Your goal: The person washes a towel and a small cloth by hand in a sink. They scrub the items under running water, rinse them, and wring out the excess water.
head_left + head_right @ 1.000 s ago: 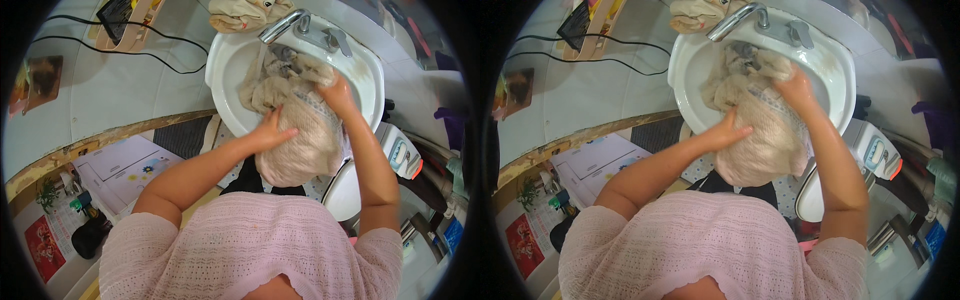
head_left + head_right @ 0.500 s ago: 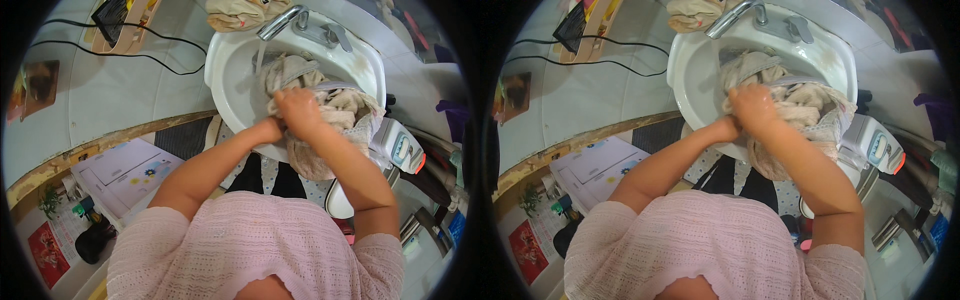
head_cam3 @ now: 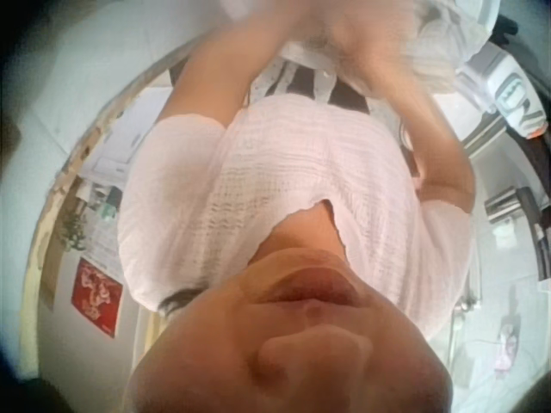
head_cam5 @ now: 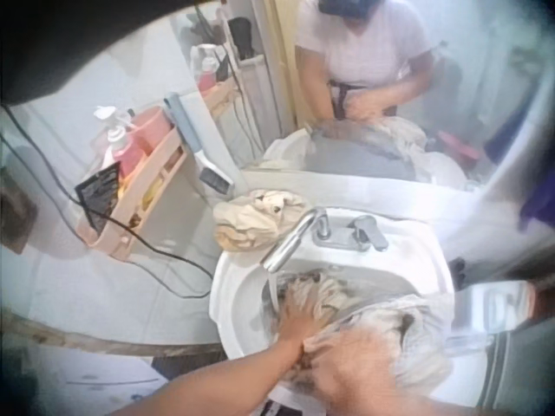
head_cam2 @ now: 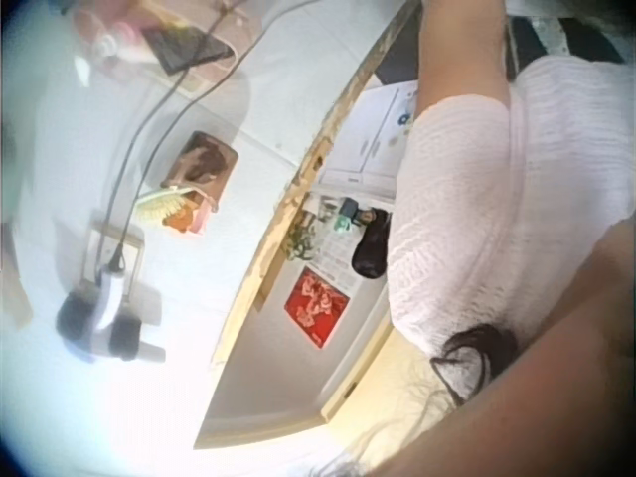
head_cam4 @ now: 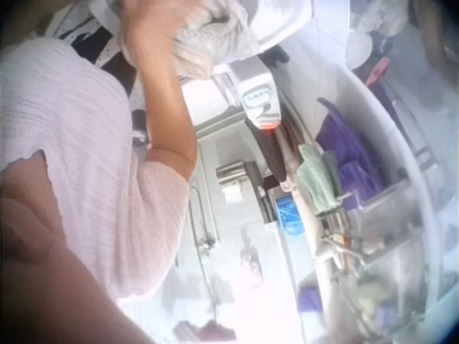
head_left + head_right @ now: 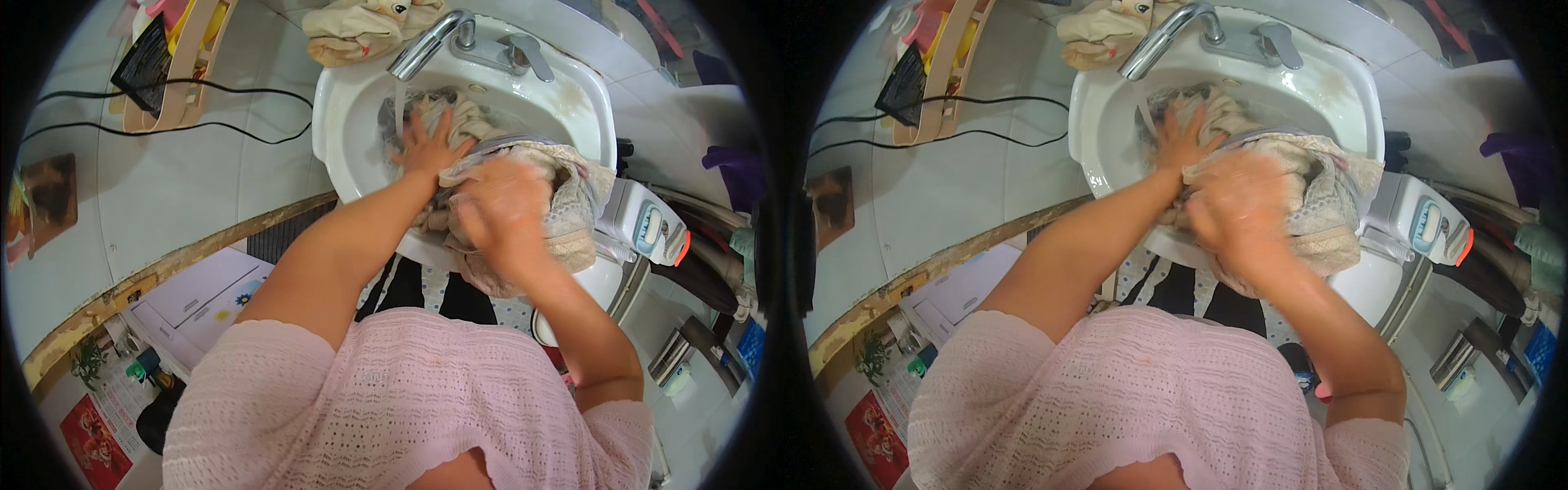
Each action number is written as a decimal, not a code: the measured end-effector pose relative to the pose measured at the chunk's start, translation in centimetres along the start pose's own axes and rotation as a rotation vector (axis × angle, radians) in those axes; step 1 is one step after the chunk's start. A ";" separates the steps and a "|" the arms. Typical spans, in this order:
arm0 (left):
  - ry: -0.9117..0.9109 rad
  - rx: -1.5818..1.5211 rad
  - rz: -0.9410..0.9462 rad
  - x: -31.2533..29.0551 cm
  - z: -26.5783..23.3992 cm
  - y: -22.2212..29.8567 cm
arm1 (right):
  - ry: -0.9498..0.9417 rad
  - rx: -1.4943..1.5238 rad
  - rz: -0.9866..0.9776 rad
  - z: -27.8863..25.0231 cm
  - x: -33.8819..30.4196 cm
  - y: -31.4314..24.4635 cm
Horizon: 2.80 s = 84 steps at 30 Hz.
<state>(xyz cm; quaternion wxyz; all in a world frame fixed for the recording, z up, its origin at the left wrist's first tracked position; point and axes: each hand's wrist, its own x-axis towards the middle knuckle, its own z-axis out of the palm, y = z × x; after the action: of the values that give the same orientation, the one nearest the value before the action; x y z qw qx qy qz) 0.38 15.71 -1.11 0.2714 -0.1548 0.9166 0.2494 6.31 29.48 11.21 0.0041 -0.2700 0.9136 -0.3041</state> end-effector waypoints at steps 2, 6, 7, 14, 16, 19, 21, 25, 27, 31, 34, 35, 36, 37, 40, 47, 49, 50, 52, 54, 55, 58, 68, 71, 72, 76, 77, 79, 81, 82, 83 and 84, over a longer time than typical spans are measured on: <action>0.059 0.031 0.043 -0.2 2.4 -4.1 | 0.177 -0.334 0.193 -1.1 0.7 4.3; 0.095 0.032 0.034 0.1 3.0 -1.6 | -0.122 -0.354 0.625 4.1 0.9 11.4; 0.146 0.034 0.051 0.6 3.9 -2.1 | -0.219 -0.296 0.671 4.4 1.8 12.3; 0.244 0.113 0.064 4.3 5.9 -4.0 | -0.496 -0.334 0.780 6.7 5.8 14.9; 0.223 0.133 0.079 5.0 5.9 -4.3 | -0.678 -0.228 0.842 6.9 7.5 16.0; 0.091 0.129 0.016 5.9 5.7 -4.3 | -0.835 -0.223 0.728 8.0 8.0 17.6; -0.021 0.069 -0.005 6.3 5.6 -4.4 | -0.826 -0.247 0.651 9.7 6.8 19.0; 0.457 -0.180 0.526 8.3 8.5 -6.9 | -0.495 -0.480 0.335 11.4 4.7 20.3; 0.356 -0.299 0.473 8.3 9.2 -6.9 | -0.511 -0.536 0.316 11.6 4.6 20.7; 0.345 -0.483 0.569 11.8 10.7 -8.1 | -0.561 -0.555 0.392 13.0 6.2 21.8; 0.283 -0.530 0.504 12.7 12.9 -9.6 | -0.497 -0.512 0.181 14.2 5.7 24.6; 0.290 -0.527 0.544 11.8 11.1 -8.0 | -0.505 -0.468 0.133 14.0 5.4 25.7; 0.318 -0.521 0.581 11.1 8.5 -6.3 | -0.387 -0.306 0.307 13.1 5.4 25.3; 0.238 -0.452 0.419 9.2 5.7 -4.2 | -0.273 -0.134 0.477 11.7 5.2 24.3; 0.089 -0.422 0.091 3.0 0.7 -1.9 | -0.121 0.140 0.739 7.6 5.2 21.6; 0.209 -1.233 0.014 -4.2 -0.8 -4.4 | 0.030 0.246 0.855 6.1 3.5 21.0; 0.198 -1.366 0.035 -6.0 -1.1 -5.3 | -0.007 0.218 0.811 6.4 3.2 20.6; 0.196 -1.391 0.059 -6.7 -1.3 -5.5 | -0.005 0.243 0.771 6.1 2.9 19.9; 0.206 -1.295 0.088 -7.3 -1.9 -6.7 | 0.012 0.218 0.686 5.0 2.7 17.9; 0.215 -1.057 0.106 -7.3 -2.1 -8.1 | 0.290 0.310 0.639 3.4 2.2 15.9; 0.232 -1.001 0.112 -7.1 -2.2 -8.2 | 0.429 0.354 0.614 2.5 2.4 15.0; 0.268 -0.833 0.113 -6.3 -2.6 -8.1 | 0.519 0.245 0.294 -1.8 4.4 12.8; 0.601 0.019 0.597 -3.8 -4.4 -5.1 | 0.367 0.047 0.321 -4.9 -1.7 11.7; 0.337 -0.146 0.747 -2.7 -5.2 0.4 | 0.379 0.047 0.501 -5.1 -9.5 11.4; 0.296 -0.190 0.728 -1.2 -4.4 1.8 | 0.376 0.125 0.642 -4.8 -11.7 11.0; -0.052 -0.226 0.433 7.3 0.1 4.9 | 0.366 0.360 1.033 -2.2 -19.7 10.6; -0.145 -0.081 0.423 8.6 0.8 5.5 | 0.358 0.449 1.109 -1.7 -21.0 10.4; -0.312 0.074 0.382 10.1 1.6 6.3 | 0.326 0.857 1.343 -2.0 -19.4 7.8; -0.495 0.081 0.346 10.3 2.5 7.0 | 0.345 1.310 1.301 -2.3 -18.8 7.1; -0.532 -0.063 0.246 10.1 2.8 7.2 | 0.352 1.353 1.279 -1.8 -18.5 7.1; -0.572 -0.207 0.147 9.4 3.3 7.4 | 0.364 1.391 1.263 -1.5 -18.1 7.2; -0.605 -0.352 0.044 8.8 3.5 7.5 | 0.373 1.429 1.245 -1.2 -17.8 7.4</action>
<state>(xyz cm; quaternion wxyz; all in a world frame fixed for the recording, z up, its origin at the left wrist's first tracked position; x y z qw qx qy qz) -8.39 22.51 -5.97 0.4945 -0.0986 0.7408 0.4439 17.68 43.97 5.24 0.1827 0.3816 0.4782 -0.7696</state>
